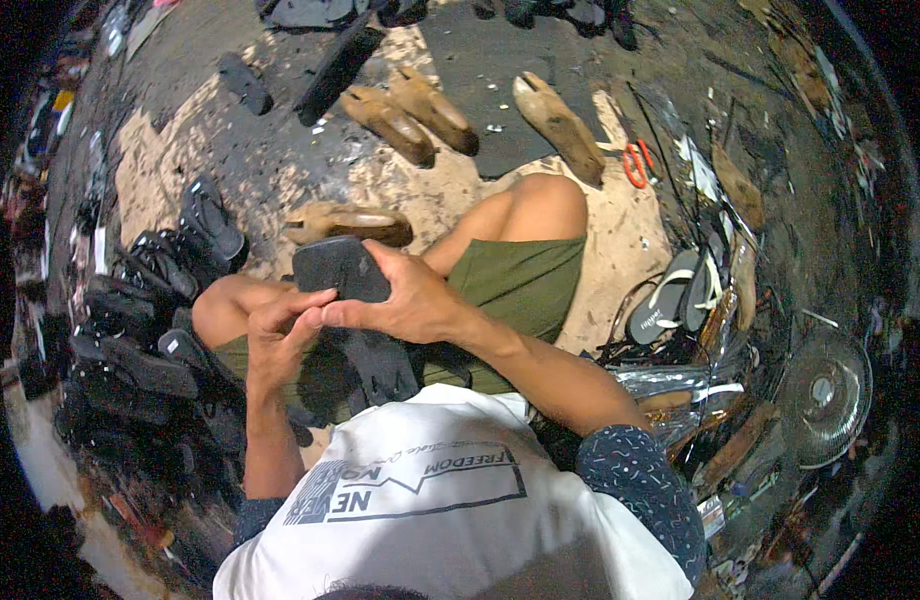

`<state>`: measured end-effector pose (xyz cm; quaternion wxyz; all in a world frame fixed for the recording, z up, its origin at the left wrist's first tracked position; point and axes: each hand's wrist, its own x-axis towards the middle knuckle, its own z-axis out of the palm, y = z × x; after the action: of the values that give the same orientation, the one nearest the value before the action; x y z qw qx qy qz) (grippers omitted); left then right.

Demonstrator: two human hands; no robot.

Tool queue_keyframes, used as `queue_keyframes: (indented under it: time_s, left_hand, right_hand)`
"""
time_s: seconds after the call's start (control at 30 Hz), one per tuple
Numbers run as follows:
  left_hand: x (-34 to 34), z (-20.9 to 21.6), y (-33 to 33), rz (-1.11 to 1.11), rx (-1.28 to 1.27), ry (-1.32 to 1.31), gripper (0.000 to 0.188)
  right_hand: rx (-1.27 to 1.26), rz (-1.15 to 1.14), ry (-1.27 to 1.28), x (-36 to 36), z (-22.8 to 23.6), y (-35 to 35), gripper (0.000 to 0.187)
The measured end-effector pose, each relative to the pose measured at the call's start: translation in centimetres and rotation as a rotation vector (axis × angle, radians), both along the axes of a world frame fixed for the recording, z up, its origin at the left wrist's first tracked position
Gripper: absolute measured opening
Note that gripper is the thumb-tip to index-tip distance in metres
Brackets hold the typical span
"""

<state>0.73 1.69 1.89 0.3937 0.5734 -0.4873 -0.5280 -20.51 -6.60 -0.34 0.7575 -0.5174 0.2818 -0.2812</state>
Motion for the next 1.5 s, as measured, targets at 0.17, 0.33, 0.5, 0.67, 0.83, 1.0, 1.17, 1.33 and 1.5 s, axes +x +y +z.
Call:
queue_keyframes:
  time_s: [0.17,0.33,0.5,0.67,0.83,1.0,1.17,1.33,1.5]
  left_hand:
    - [-0.8,0.3,-0.7,0.032,0.054,0.074,0.022]
    - [-1.6,0.1,-1.2,0.115,0.081,0.083,0.019]
    - [-2.3,-1.0,-0.5,0.099,-0.081,-0.033,0.016]
    - [-2.6,-2.6,-0.3,0.151,-0.172,-0.150,0.016]
    - [-3.8,-1.6,-2.4,0.238,0.035,0.063,0.087]
    - [-7.7,-2.4,-3.8,-0.156,-0.182,-0.800,0.113]
    - [-1.8,-5.4,-2.7,0.202,-0.053,-0.032,0.055]
    - [1.5,-4.0,-3.0,0.558,-0.043,0.263,0.060]
    - [4.2,-4.3,-5.0,0.679,-0.121,0.086,0.065]
  right_hand:
    - [-0.067,-0.064,0.068,-0.4,-0.3,0.0,0.068]
    - [-0.130,-0.129,0.008,-0.1,-1.9,0.4,0.062]
    - [-0.077,-0.119,0.074,-0.1,-3.0,0.5,0.055]
    - [-0.059,-0.105,0.094,-0.3,-2.1,0.6,0.049]
    - [-0.386,-0.221,0.184,-0.6,-3.9,-0.6,0.042]
    - [-0.444,-0.320,0.296,-0.9,-3.1,-7.9,0.044]
    - [-0.446,-0.484,0.651,-9.6,-3.1,-18.6,0.063]
    - [-0.689,-0.151,1.402,-28.8,-14.7,-20.9,0.078]
    - [-0.396,-0.406,0.716,-16.1,-2.6,-17.3,0.055]
